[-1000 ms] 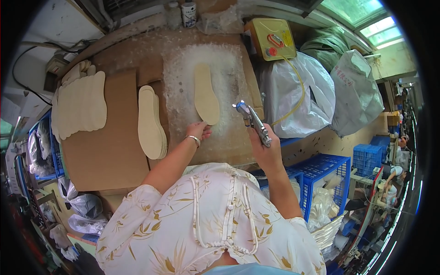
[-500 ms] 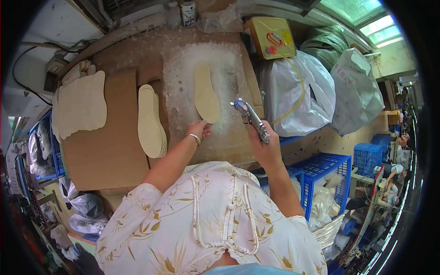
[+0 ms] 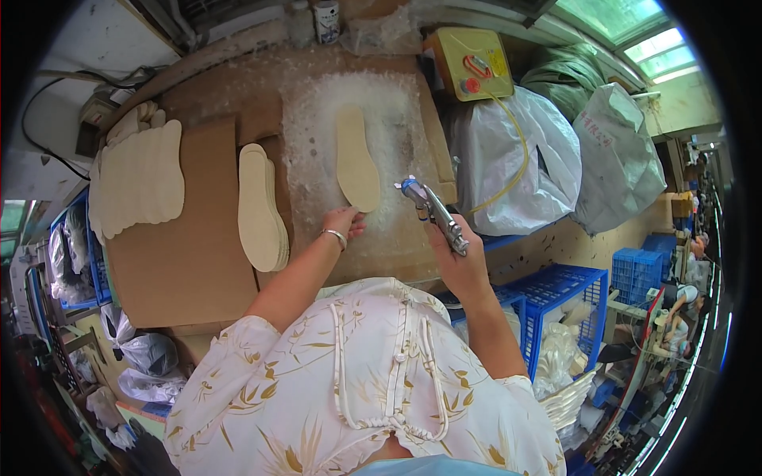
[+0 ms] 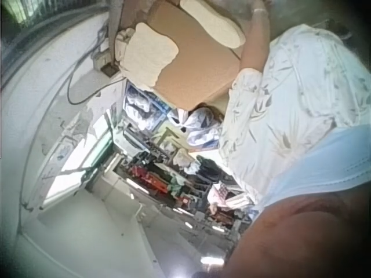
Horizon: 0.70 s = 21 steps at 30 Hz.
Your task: Spraying adhesive or treatment onto shoe insole components in a factory setting.
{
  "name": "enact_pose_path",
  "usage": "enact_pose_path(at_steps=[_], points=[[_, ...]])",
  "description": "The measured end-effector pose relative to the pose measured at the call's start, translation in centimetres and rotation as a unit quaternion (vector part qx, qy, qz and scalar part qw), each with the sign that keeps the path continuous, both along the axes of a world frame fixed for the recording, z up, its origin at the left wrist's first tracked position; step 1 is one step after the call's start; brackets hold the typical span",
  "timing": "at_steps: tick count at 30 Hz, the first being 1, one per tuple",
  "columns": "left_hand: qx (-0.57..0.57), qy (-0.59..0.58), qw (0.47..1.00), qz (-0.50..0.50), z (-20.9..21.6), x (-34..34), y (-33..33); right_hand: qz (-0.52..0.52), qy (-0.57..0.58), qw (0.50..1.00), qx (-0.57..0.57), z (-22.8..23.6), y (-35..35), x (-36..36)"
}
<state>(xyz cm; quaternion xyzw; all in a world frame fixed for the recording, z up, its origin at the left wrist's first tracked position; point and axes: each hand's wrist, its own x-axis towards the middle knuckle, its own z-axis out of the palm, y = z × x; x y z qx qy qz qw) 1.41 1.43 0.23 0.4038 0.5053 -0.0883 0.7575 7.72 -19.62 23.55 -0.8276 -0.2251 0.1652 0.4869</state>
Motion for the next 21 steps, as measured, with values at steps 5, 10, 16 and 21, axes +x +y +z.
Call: enact_pose_path(at_steps=[5, 10, 16, 21], points=[[0.005, 0.002, 1.0, 0.004, 0.4, 0.1, -0.2, -0.037, 0.016, 0.999, -0.004, 0.1, 0.2, 0.1], [0.001, -0.001, 1.0, 0.005, 0.1, -0.1, -0.1, -0.019, 0.007, 1.0, -0.018, 0.0, -0.4, -0.3], [0.0, -0.001, 1.0, 0.002, 0.1, 0.0, -0.2, -0.037, -0.031, 0.998, -0.029, 0.2, -0.4, -0.1], [0.005, -0.005, 1.0, 0.006, 0.0, -0.1, -0.2, 0.011, -0.033, 0.999, -0.015, 0.3, -1.1, -1.1]])
